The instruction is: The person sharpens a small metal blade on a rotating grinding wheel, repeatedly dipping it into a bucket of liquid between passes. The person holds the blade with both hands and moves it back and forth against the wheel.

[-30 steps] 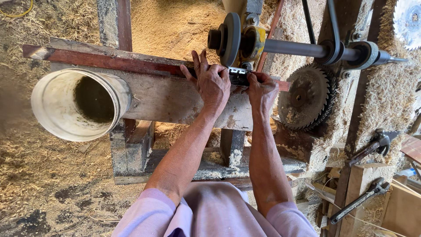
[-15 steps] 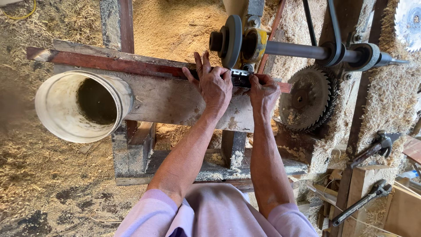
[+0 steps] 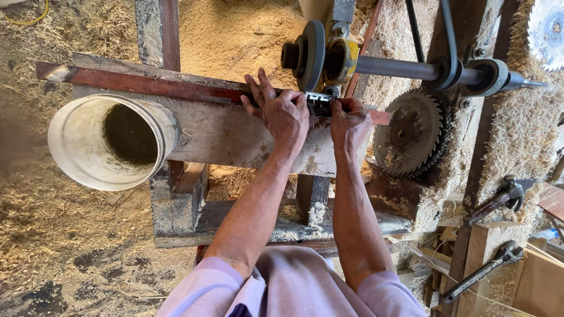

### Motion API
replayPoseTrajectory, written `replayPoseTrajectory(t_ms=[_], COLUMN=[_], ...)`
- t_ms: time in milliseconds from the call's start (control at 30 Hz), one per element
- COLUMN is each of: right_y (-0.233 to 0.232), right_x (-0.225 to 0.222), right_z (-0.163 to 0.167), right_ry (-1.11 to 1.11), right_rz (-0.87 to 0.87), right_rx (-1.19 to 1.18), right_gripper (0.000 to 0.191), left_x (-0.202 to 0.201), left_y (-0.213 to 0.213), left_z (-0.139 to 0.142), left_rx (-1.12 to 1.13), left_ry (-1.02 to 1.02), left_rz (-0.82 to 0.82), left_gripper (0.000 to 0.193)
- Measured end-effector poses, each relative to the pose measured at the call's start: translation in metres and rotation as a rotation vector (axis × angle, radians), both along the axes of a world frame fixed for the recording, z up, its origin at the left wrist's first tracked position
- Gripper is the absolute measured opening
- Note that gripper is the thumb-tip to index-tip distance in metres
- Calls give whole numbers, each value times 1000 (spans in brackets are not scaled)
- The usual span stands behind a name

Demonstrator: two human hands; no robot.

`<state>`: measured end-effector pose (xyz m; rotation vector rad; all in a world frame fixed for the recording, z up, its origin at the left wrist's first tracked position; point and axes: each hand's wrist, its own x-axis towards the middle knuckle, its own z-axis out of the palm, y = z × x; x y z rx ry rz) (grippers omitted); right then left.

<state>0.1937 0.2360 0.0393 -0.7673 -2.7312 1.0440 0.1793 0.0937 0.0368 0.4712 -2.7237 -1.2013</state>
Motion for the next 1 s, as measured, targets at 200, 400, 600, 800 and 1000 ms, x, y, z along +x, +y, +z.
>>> replayPoseTrajectory(t_ms=[200,400,600,800,1000], right_y=[-15,-35,-51,-63,-72], right_x=[-4,-3,-1,-1,-1], right_z=[-11,-14,-11,-5,-4], right_ry=[62,123,138,189,185], right_rz=[-21,-6,19,96,105], right_rx=[-16,-60,-91,-63,-47], right_gripper=[10,10,9,11,10], left_x=[-5,-7,-7,-8,-8], left_y=[-16,-35,-50,-62,-74], left_z=[-1,0,1,2,-1], left_rx=[-17,-36,-47,-83,-76], left_ry=[-108,-90,-73,-108,-66], left_rz=[-21,-48,-61,-58,-70], left_gripper=[15,13,11,10,8])
